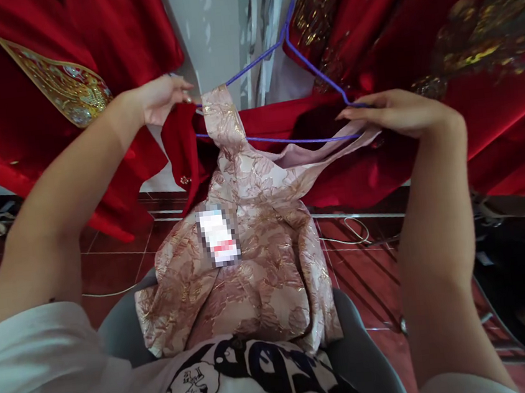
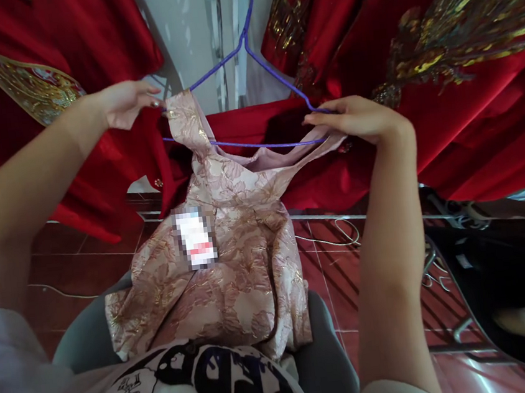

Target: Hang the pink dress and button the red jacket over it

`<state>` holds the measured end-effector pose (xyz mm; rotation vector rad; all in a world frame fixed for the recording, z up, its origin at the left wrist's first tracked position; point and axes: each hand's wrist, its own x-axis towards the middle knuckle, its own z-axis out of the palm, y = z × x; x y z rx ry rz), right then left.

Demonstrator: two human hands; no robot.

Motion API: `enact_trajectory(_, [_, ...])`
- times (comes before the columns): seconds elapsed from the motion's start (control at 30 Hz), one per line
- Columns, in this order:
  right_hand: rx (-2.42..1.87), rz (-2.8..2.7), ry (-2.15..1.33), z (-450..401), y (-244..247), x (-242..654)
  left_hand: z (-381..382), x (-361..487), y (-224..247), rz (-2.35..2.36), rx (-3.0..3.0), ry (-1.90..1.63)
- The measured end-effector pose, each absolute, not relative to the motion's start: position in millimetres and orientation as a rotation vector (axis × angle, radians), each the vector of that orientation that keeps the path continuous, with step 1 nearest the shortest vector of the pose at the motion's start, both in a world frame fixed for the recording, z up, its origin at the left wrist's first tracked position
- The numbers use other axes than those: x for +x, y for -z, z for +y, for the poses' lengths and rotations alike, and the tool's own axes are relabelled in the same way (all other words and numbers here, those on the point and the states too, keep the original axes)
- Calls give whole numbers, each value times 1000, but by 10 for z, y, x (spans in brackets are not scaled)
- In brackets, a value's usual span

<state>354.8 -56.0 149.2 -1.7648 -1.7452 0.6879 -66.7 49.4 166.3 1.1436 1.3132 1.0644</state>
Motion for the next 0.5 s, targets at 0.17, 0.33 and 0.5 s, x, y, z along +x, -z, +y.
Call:
enact_trajectory(0.17, [-1545, -1488, -621, -489, -1242, 3655, 533, -817, -1360, 1444, 1086, -404])
enact_trajectory(0.33, [-1582, -1356, -528, -383, -957, 3612, 618, -703, -1262, 1503, 1338, -643])
enact_trajectory(0.5, [-1603, -1436, -381, -351, -782, 3536, 538, -239, -1359, 1468, 2157, -761])
